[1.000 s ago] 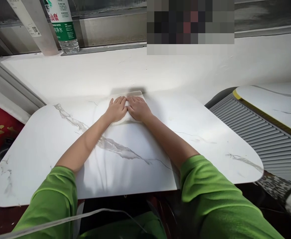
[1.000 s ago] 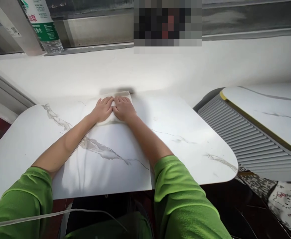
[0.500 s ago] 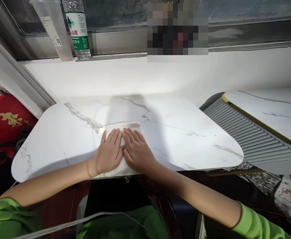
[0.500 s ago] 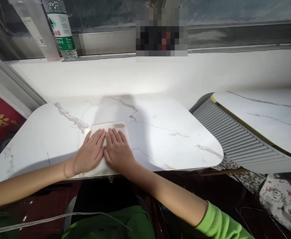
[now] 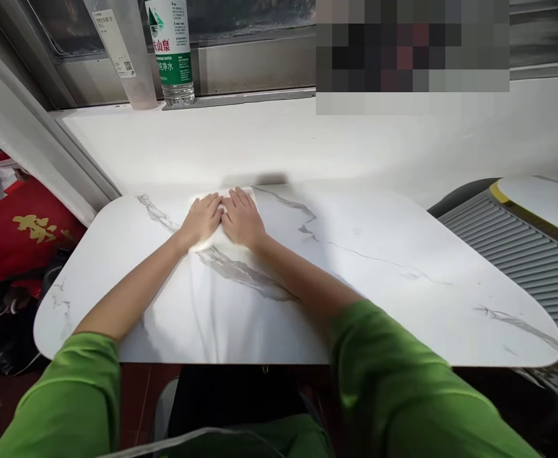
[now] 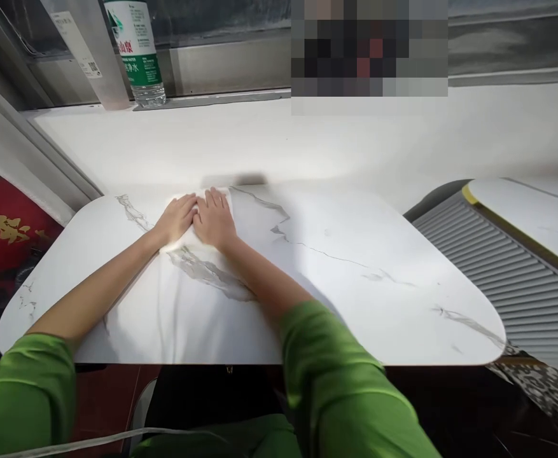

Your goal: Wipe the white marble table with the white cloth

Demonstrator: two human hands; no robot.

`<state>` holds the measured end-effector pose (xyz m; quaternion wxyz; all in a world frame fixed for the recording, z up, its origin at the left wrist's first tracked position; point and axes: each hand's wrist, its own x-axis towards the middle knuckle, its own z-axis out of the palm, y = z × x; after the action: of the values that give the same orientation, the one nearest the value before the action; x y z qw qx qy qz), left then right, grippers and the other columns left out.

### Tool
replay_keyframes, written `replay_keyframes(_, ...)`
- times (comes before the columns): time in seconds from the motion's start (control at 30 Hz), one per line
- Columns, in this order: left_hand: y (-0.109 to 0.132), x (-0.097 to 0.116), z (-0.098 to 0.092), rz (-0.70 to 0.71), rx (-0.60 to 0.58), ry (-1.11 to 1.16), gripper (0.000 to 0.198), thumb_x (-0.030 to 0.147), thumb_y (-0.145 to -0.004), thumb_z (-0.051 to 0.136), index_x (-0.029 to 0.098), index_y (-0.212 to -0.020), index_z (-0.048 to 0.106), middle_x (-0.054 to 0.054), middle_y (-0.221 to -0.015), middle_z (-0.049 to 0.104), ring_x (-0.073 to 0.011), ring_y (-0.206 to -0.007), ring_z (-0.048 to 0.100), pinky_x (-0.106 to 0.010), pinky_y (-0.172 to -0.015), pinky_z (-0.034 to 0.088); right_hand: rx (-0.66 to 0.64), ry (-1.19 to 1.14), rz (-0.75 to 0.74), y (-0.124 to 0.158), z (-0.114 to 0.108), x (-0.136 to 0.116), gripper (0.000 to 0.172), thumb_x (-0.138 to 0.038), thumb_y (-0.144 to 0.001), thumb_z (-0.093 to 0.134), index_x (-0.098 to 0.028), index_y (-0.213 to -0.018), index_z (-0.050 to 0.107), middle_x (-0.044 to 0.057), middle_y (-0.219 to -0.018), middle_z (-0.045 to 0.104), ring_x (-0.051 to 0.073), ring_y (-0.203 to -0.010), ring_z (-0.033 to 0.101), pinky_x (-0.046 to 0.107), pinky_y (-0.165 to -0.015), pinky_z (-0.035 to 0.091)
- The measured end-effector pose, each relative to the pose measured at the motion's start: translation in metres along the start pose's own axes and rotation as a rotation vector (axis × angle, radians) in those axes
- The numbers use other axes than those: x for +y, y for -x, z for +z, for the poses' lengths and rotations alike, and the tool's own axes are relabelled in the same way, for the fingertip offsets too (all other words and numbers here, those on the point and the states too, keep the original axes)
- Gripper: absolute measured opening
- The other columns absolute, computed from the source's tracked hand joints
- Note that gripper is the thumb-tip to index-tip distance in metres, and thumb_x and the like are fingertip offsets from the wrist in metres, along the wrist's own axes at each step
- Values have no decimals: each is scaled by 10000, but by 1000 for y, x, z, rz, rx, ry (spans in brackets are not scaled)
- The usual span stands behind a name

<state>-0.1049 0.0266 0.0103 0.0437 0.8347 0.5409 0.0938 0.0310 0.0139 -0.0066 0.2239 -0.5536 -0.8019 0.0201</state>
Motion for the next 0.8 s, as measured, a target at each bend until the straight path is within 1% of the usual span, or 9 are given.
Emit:
replay_keyframes(0.07, -24, -9, 1, -11, 1, -16, 509, 230, -1022, 250, 88, -1491, 386, -133, -1598, 351, -240, -1487, 301, -452, -1225, 196, -14, 11, 32, -23, 6, 8, 504, -180, -950, 308, -38, -1394, 501, 196, -1532, 442, 312, -1480, 294, 509, -1188, 227)
replay_keyframes(0.1, -32, -12, 1, -11, -3, -23, 513, 223, -1019, 248, 86, -1495, 382, -134, -1600, 347, -243, -1487, 300, -456, -1223, 198, -19, 19, 42, -31, 8, 11, 507, -173, -950, 301, -43, -1400, 496, 193, -1523, 456, 307, -1467, 319, 509, -1182, 237)
replay_keyframes(0.17, -40, -15, 2, -6, -10, -35, 521, 220, -1015, 250, 86, -1504, 370, -134, -1606, 335, -250, -1491, 288, -467, -1222, 194, -28, 34, 48, -39, 9, 14, 513, -165, -950, 296, -42, -1410, 486, 191, -1514, 468, 299, -1442, 362, 499, -1179, 243)
replay_keyframes(0.23, -38, -14, 3, -5, -9, -41, 527, 223, -1011, 256, 90, -1511, 361, -133, -1611, 324, -255, -1497, 273, -477, -1223, 187, -39, 41, 40, -37, 8, 14, 523, -169, -948, 301, -22, -1421, 468, 194, -1519, 461, 292, -1434, 372, 476, -1187, 232)
replay_keyframes(0.33, -22, -9, 2, -7, -5, -42, 532, 231, -1010, 254, 87, -1511, 361, -135, -1612, 322, -259, -1497, 272, -485, -1226, 174, -54, 42, 22, -23, 4, 9, 545, -179, -949, 300, 1, -1446, 434, 194, -1531, 444, 289, -1441, 360, 460, -1193, 218)
replay_keyframes(0.43, 10, -1, 0, 24, -5, -31, 533, 241, -1010, 246, 90, -1507, 364, -136, -1611, 324, -255, -1498, 275, -486, -1229, 176, -75, 58, 20, 5, -1, -5, 562, -200, -962, 289, 14, -1469, 402, 200, -1551, 413, 296, -1456, 338, 469, -1194, 214)
replay_keyframes(0.53, 55, 8, -3, 53, -4, -17, 537, 265, -1014, 229, 104, -1508, 364, -130, -1614, 318, -254, -1506, 260, -499, -1232, 175, -83, 69, 3, 45, -5, -27, 570, -226, -977, 277, 15, -1482, 388, 206, -1556, 402, 303, -1462, 331, 481, -1189, 224)
replay_keyframes(0.7, 139, 19, -7, 94, -3, -12, 561, 296, -1008, 228, 72, -1501, 374, -146, -1600, 343, -258, -1505, 265, -491, -1246, 154, -37, 91, -100, 117, -18, -67, 567, -265, -984, 300, 36, -1448, 430, 253, -1497, 463, 354, -1398, 405, 518, -1147, 265)
replay_keyframes(0.8, 176, 21, -13, 109, -4, -2, 559, 317, -1011, 230, 92, -1504, 368, -137, -1600, 346, -244, -1508, 261, -486, -1250, 158, -41, 91, -181, 143, -28, -86, 561, -283, -984, 324, 46, -1417, 462, 283, -1447, 499, 377, -1339, 435, 531, -1115, 284)
